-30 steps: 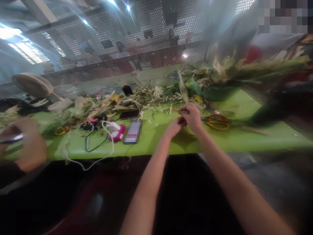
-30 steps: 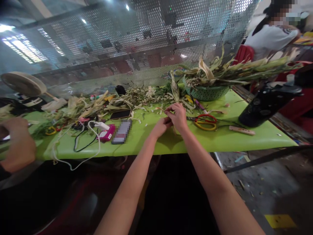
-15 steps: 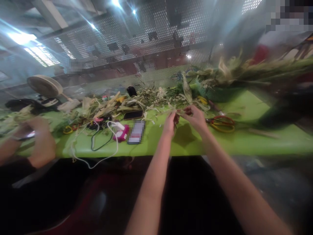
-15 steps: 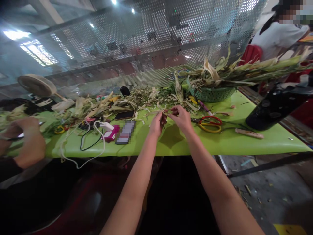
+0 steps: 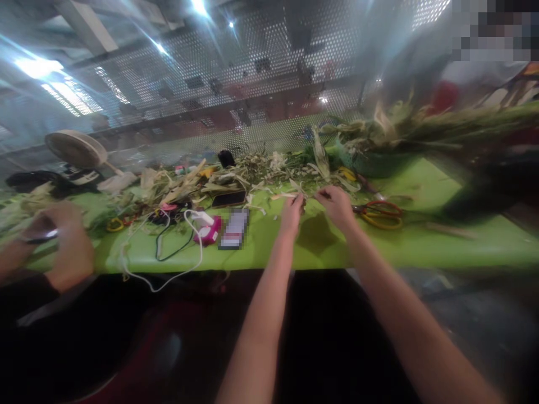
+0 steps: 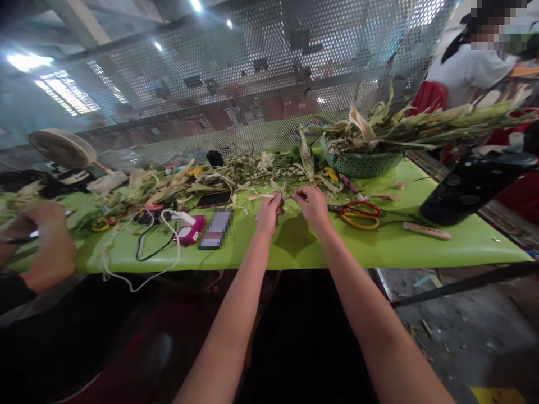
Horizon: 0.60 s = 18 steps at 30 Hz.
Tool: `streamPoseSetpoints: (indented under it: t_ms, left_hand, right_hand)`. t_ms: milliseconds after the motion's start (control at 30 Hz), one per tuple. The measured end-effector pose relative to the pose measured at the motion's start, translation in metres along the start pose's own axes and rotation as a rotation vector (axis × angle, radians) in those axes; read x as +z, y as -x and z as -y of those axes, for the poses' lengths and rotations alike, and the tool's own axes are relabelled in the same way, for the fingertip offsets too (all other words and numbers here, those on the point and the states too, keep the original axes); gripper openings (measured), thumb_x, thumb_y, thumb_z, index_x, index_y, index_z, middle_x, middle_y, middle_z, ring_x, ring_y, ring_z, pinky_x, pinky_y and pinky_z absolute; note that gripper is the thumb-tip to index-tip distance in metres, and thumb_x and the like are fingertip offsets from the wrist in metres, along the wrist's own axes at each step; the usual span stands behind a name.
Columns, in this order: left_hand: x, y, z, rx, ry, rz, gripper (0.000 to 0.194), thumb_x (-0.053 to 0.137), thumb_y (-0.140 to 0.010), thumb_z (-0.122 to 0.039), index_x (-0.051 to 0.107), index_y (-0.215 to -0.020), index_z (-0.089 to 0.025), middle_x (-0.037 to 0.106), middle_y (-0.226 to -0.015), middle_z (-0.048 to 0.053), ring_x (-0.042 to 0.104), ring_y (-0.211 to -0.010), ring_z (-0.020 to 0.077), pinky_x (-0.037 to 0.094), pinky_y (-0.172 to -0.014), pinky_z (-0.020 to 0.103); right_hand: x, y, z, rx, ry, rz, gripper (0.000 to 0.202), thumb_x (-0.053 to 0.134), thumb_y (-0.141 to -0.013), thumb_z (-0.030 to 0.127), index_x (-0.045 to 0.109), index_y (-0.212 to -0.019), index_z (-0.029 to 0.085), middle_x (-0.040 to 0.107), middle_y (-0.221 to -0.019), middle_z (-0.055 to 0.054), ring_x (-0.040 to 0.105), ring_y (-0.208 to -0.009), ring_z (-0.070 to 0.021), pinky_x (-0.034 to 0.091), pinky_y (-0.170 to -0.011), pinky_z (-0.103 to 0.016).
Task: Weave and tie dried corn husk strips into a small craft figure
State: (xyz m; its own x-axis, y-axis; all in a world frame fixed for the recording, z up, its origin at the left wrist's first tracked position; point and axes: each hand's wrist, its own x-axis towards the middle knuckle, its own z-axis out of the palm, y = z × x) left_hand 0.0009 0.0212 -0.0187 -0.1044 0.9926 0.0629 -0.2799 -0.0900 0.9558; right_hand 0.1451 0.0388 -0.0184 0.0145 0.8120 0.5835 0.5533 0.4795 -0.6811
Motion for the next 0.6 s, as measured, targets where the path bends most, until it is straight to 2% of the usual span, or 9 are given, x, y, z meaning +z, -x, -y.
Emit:
streamPoseSetpoints:
  t_ms: [233, 433, 533, 600]
  left_hand:
    - [-0.0052, -0.0011, 0.0004, 0.060, -0.045, 0.055, 0.027, 0.067, -0.082, -0.042, 0.058, -0.081, -0.017, 0.040, -0.062, -0.005, 0.035, -0.054, 0.0069, 0.025, -0.051, 0.022]
    - [-0.0053, 0.0000, -0.0007, 0.058, -0.197, 0.166, 0.026, 0.066, -0.083, -0.042, 0.062, -0.079, -0.016, 0.048, -0.064, -0.002, 0.039, -0.058, 0.0085, 0.029, -0.054, 0.023]
    - [-0.0021, 0.0017, 0.0005, 0.043, -0.245, 0.241, 0.029, 0.064, -0.085, -0.043, 0.062, -0.078, -0.015, 0.053, -0.066, -0.001, 0.040, -0.059, 0.0095, 0.030, -0.056, 0.023]
    - [-0.0008, 0.0024, 0.0012, 0.035, -0.251, 0.265, 0.032, 0.063, -0.085, -0.046, 0.061, -0.076, -0.015, 0.052, -0.065, -0.001, 0.039, -0.058, 0.0097, 0.029, -0.055, 0.024]
  right_hand:
    - [-0.0018, -0.0009, 0.0027, 0.006, 0.077, -0.060, 0.015, 0.062, -0.083, 0.029, 0.069, -0.072, 0.021, 0.069, -0.079, -0.007, 0.057, -0.081, -0.0240, 0.041, -0.075, -0.036]
    - [-0.0042, -0.0007, 0.0072, 0.003, -0.097, 0.015, 0.018, 0.064, -0.083, 0.038, 0.075, -0.086, 0.024, 0.072, -0.097, -0.008, 0.059, -0.100, -0.0266, 0.042, -0.092, -0.042]
    - [-0.0013, -0.0011, 0.0064, 0.128, -0.359, 0.069, 0.025, 0.066, -0.078, 0.046, 0.070, -0.078, 0.022, 0.068, -0.080, -0.005, 0.060, -0.083, -0.0225, 0.047, -0.080, -0.038]
    - [0.0007, -0.0018, 0.0043, 0.212, -0.512, 0.069, 0.028, 0.069, -0.074, 0.048, 0.064, -0.073, 0.021, 0.061, -0.069, -0.001, 0.056, -0.069, -0.0181, 0.046, -0.070, -0.033]
